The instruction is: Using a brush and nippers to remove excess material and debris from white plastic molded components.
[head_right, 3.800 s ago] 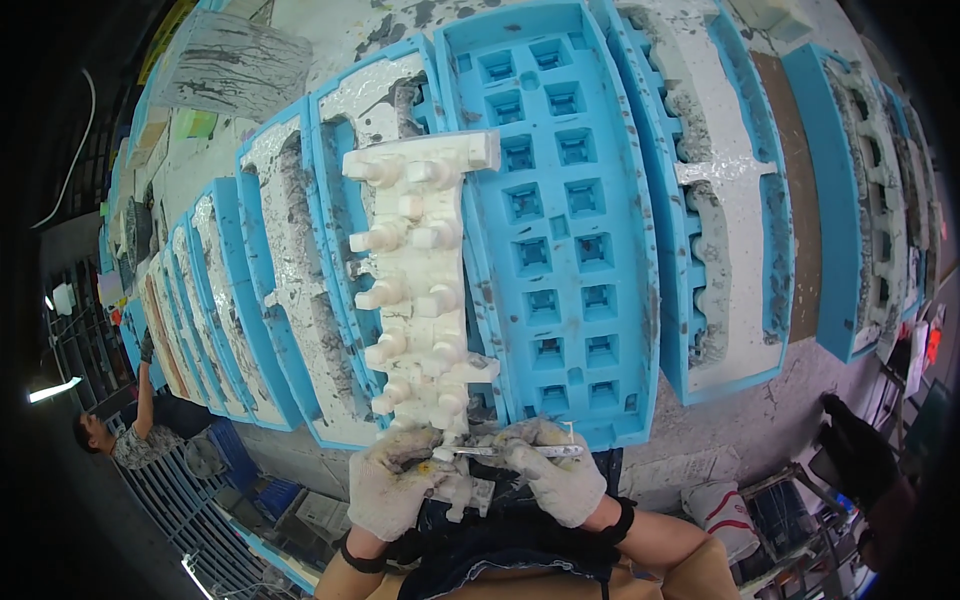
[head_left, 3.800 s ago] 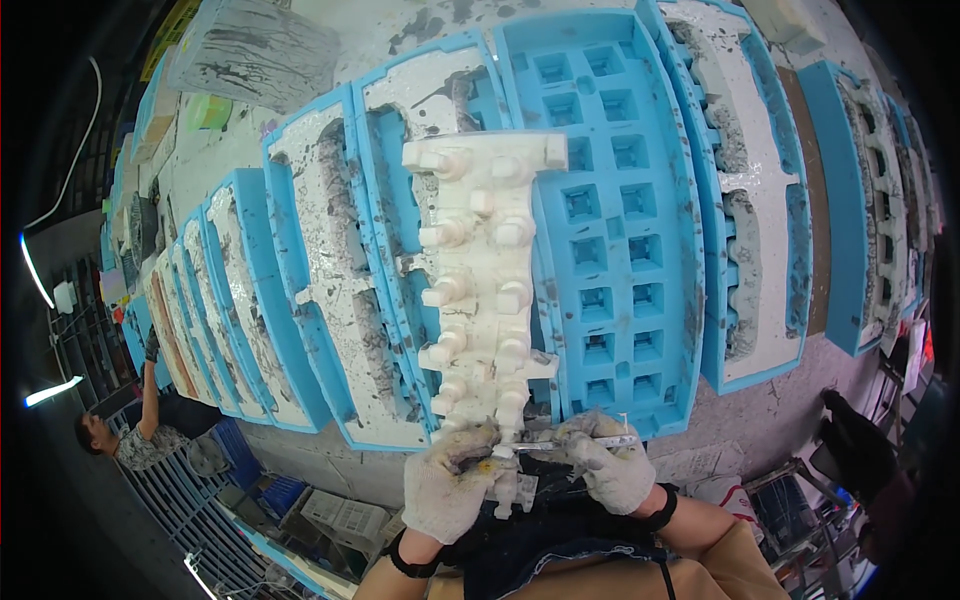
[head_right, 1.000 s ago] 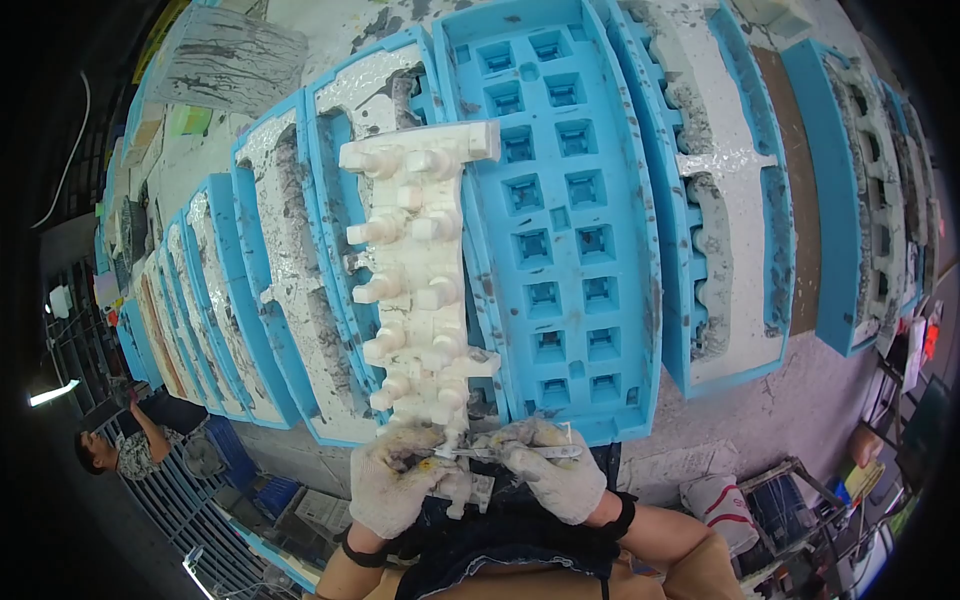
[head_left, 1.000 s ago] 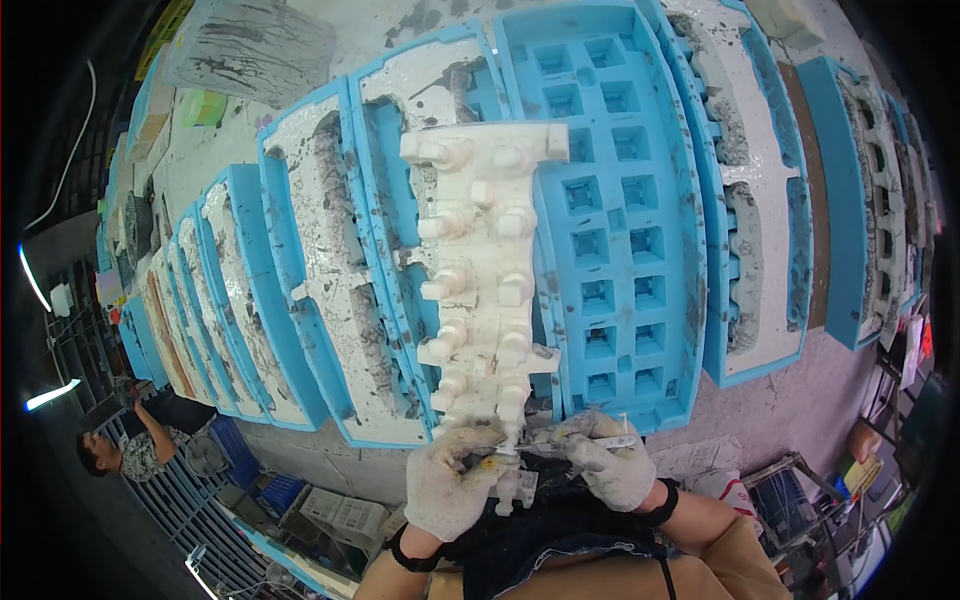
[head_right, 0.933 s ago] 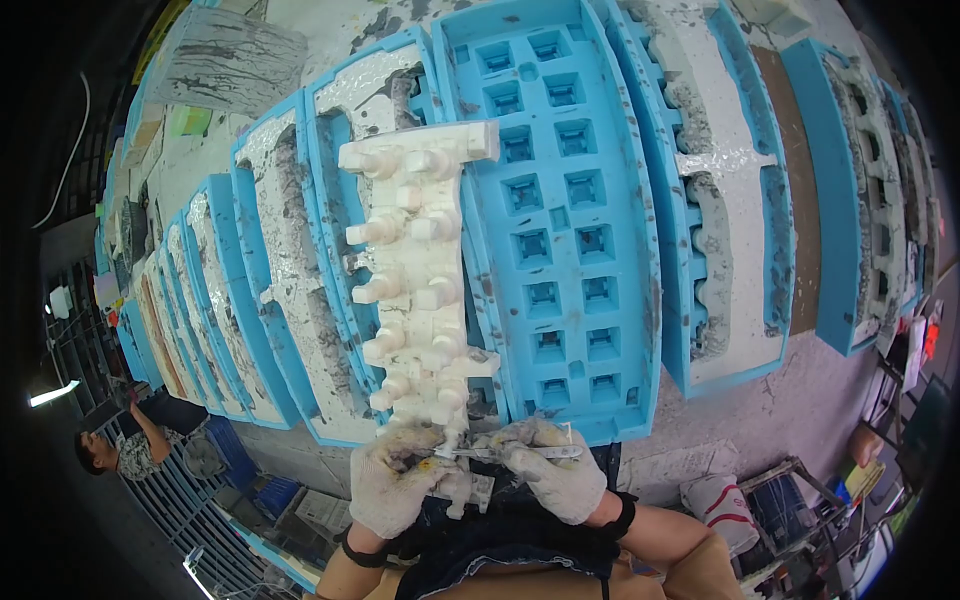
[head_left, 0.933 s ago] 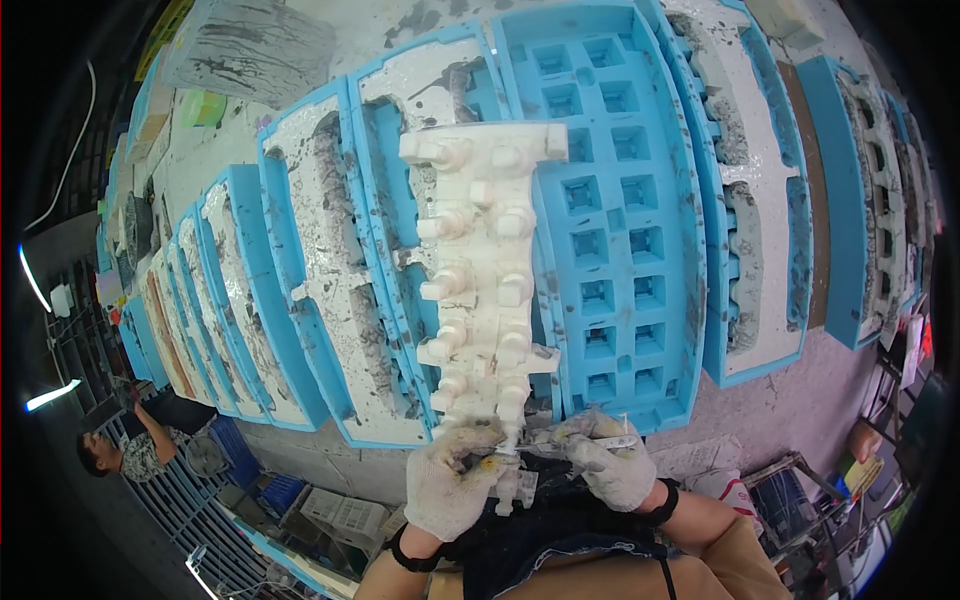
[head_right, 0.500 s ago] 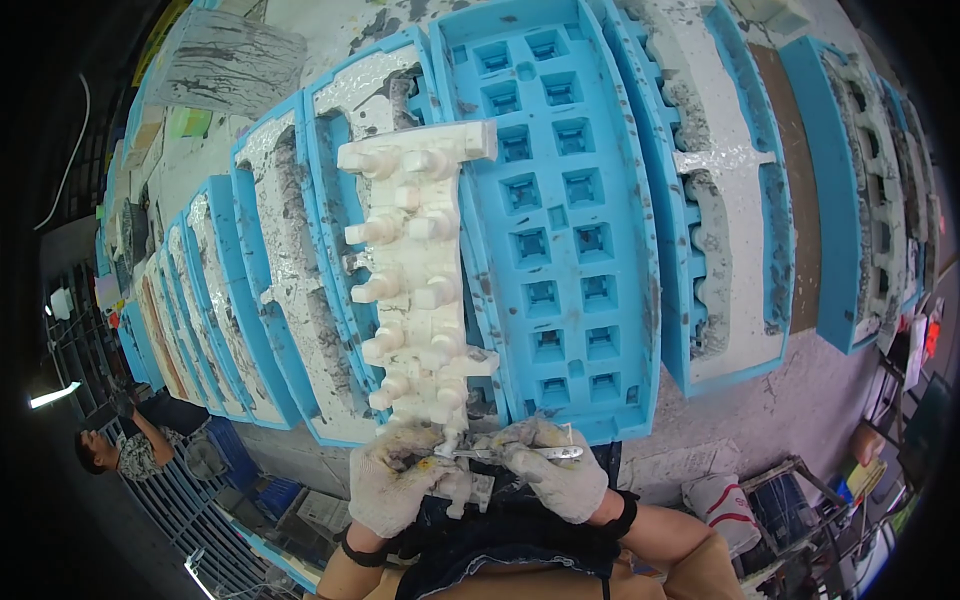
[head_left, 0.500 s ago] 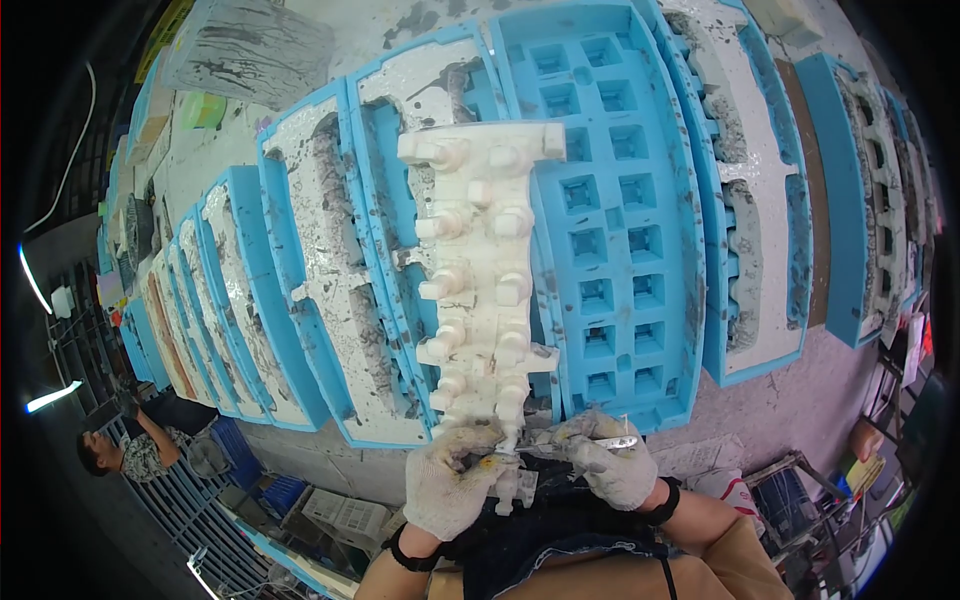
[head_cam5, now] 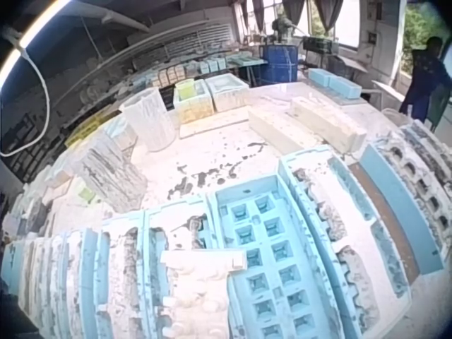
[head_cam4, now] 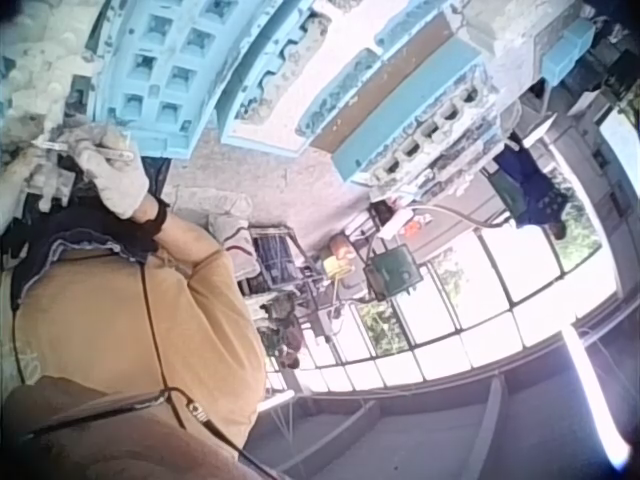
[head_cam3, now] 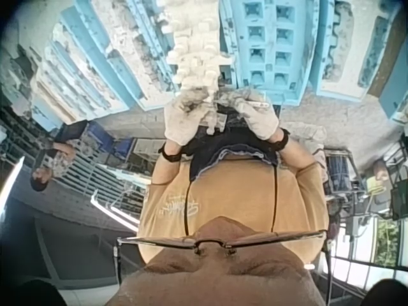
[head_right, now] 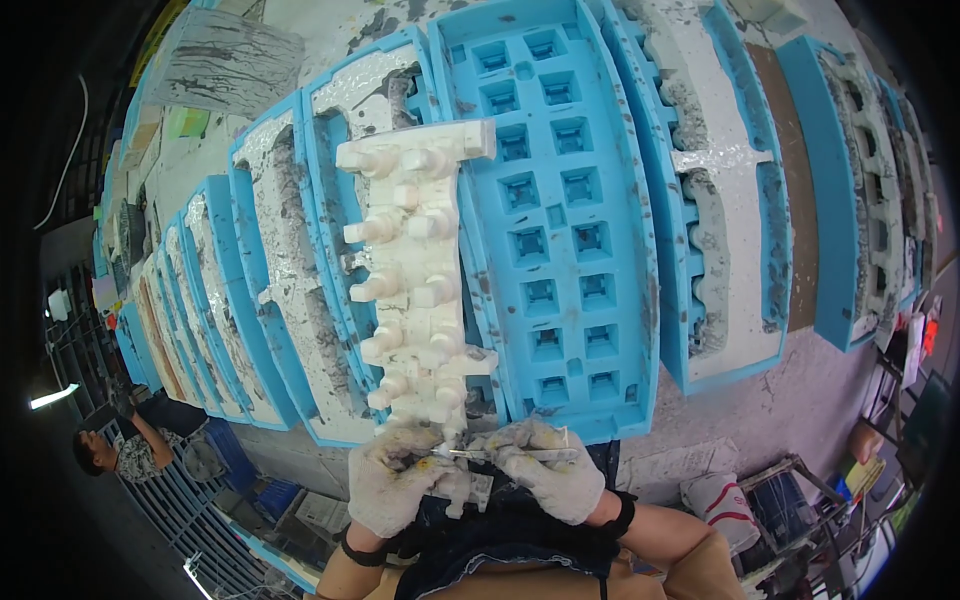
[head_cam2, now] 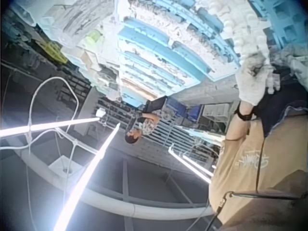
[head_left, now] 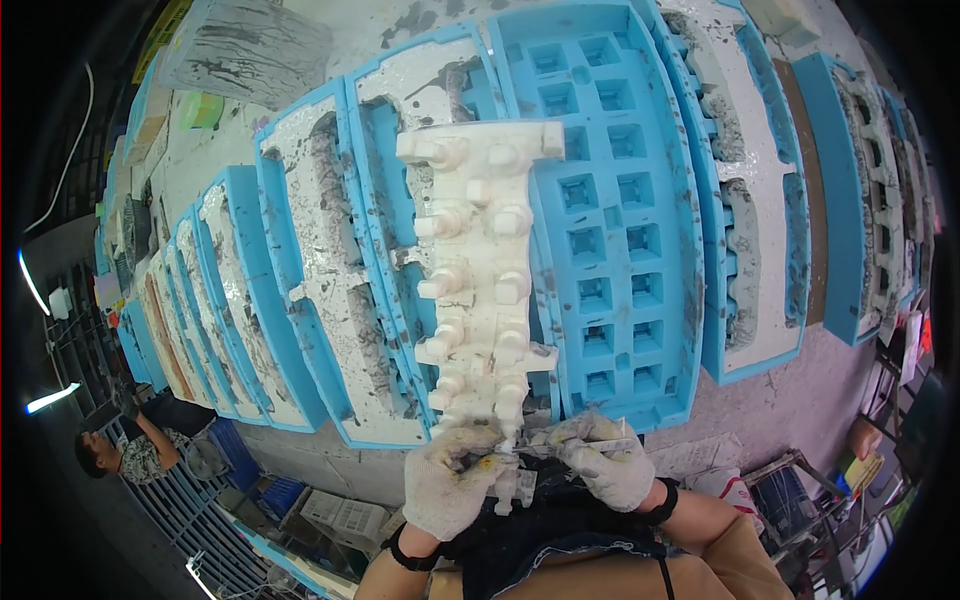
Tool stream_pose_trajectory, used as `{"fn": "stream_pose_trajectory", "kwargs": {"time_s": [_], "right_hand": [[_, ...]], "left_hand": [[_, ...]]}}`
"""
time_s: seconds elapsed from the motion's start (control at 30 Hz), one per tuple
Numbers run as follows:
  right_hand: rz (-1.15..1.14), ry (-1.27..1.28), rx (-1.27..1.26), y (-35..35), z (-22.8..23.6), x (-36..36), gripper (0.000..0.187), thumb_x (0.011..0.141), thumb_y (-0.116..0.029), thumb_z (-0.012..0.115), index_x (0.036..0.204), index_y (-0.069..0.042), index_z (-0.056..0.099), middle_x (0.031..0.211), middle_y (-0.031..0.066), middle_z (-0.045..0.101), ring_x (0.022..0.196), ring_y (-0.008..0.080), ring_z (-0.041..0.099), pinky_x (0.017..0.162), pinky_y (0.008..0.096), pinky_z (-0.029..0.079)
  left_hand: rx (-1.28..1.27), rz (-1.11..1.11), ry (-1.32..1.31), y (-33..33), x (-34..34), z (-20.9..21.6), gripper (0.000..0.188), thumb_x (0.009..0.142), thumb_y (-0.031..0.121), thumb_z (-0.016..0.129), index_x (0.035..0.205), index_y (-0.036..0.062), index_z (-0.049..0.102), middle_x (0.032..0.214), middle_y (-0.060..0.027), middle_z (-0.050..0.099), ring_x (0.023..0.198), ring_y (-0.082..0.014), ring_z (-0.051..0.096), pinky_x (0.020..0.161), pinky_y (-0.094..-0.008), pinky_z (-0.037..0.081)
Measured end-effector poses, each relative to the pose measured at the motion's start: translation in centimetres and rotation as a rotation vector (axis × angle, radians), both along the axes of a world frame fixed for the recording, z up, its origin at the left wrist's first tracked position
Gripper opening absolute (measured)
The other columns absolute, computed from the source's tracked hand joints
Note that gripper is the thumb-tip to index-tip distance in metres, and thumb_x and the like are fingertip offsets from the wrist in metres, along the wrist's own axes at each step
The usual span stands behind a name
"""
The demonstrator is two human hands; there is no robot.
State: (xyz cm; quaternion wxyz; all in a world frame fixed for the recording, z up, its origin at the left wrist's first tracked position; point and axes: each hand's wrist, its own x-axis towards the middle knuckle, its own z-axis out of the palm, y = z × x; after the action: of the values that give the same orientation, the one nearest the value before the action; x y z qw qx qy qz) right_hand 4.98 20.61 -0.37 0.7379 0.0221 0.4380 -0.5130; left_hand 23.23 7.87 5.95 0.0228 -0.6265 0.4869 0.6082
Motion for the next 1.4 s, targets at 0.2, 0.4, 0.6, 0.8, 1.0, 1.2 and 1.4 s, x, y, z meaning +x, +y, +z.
{"fn": "stream_pose_trajectory", "kwargs": {"time_s": [0.2, 0.4, 0.6, 0.8, 1.0, 1.2, 1.4], "right_hand": [[-0.016, -0.203, 0.131, 0.5, -0.3, -0.2, 0.033, 0.092, -0.004, 0.07, 0.122, 0.004, 0.058, 0.119, 0.0168, 0.066, 0.107, 0.0222, 0.066, 0.094, 0.0334, 0.054], [-0.01, -0.052, 0.002, 0.7, -0.6, 0.2, 0.026, 0.091, -0.003, 0.071, 0.114, 0.002, 0.061, 0.114, 0.0164, 0.067, 0.106, 0.0223, 0.066, 0.093, 0.0336, 0.054], [0.061, -0.073, 0.079, 0.9, -0.5, 0.1, 0.024, 0.09, -0.008, 0.074, 0.109, -0.001, 0.062, 0.111, 0.0167, 0.068, 0.105, 0.0225, 0.065, 0.089, 0.0332, 0.053], [0.031, 0.127, -0.166, 1.6, 1.1, -0.5, 0.019, 0.093, -0.013, 0.071, 0.107, -0.001, 0.07, 0.109, 0.0094, 0.073, 0.108, 0.0188, 0.067, 0.088, 0.0319, 0.053], [0.373, 0.839, -0.519, 2.9, 1.9, -3.0, 0.022, 0.084, -0.007, 0.074, 0.106, -0.006, 0.073, 0.11, 0.0129, 0.073, 0.104, 0.0306, 0.069, 0.09, 0.0342, 0.054], [0.183, 0.557, -0.249, 4.1, 2.1, -2.5, 0.022, 0.086, -0.002, 0.072, 0.108, -0.001, 0.071, 0.111, 0.0139, 0.073, 0.101, 0.0245, 0.07, 0.087, 0.0326, 0.055], [0.094, 0.414, -0.26, 3.6, 2.4, -2.3, 0.021, 0.088, -0.002, 0.071, 0.109, 0.001, 0.071, 0.113, 0.0148, 0.073, 0.104, 0.0239, 0.069, 0.09, 0.0328, 0.054]], "left_hand": [[0.035, 0.029, -0.001, 0.1, 0.0, 0.0, 0.022, 0.083, 0.0, 0.077, 0.104, -0.0049, 0.072, 0.099, -0.0098, 0.075, 0.083, -0.0107, 0.069, 0.074, -0.0263, 0.057], [0.027, 0.03, 0.034, 0.0, -0.3, 0.4, 0.026, 0.083, -0.002, 0.077, 0.108, -0.0058, 0.07, 0.102, -0.0099, 0.074, 0.086, -0.0114, 0.069, 0.075, -0.0268, 0.057], [-0.042, 0.021, 0.08, 0.6, 0.6, -0.3, 0.026, 0.082, -0.002, 0.077, 0.107, -0.0054, 0.069, 0.104, -0.0102, 0.073, 0.091, -0.0117, 0.068, 0.078, -0.0274, 0.057], [-0.139, -0.096, -0.047, 0.8, -0.8, 2.5, 0.05, 0.075, -0.001, 0.082, 0.121, -0.0038, 0.062, 0.108, -0.0125, 0.071, 0.093, -0.0165, 0.07, 0.083, -0.0305, 0.057], [-0.472, -0.582, -0.132, 2.0, 0.5, 3.7, 0.045, 0.078, 0.005, 0.077, 0.12, 0.0021, 0.062, 0.107, -0.0189, 0.068, 0.095, -0.0376, 0.069, 0.076, -0.0403, 0.056], [-0.573, -0.45, -0.063, 2.8, 1.0, 2.9, 0.03, 0.084, 0.0, 0.07, 0.113, 0.0009, 0.063, 0.099, -0.0188, 0.071, 0.086, -0.0369, 0.07, 0.073, -0.0399, 0.056], [-0.385, -0.01, -0.035, 3.1, -0.8, 3.7, 0.03, 0.081, 0.004, 0.079, 0.108, -0.0009, 0.066, 0.093, -0.0151, 0.072, 0.081, -0.0209, 0.071, 0.074, -0.0296, 0.054]]}}
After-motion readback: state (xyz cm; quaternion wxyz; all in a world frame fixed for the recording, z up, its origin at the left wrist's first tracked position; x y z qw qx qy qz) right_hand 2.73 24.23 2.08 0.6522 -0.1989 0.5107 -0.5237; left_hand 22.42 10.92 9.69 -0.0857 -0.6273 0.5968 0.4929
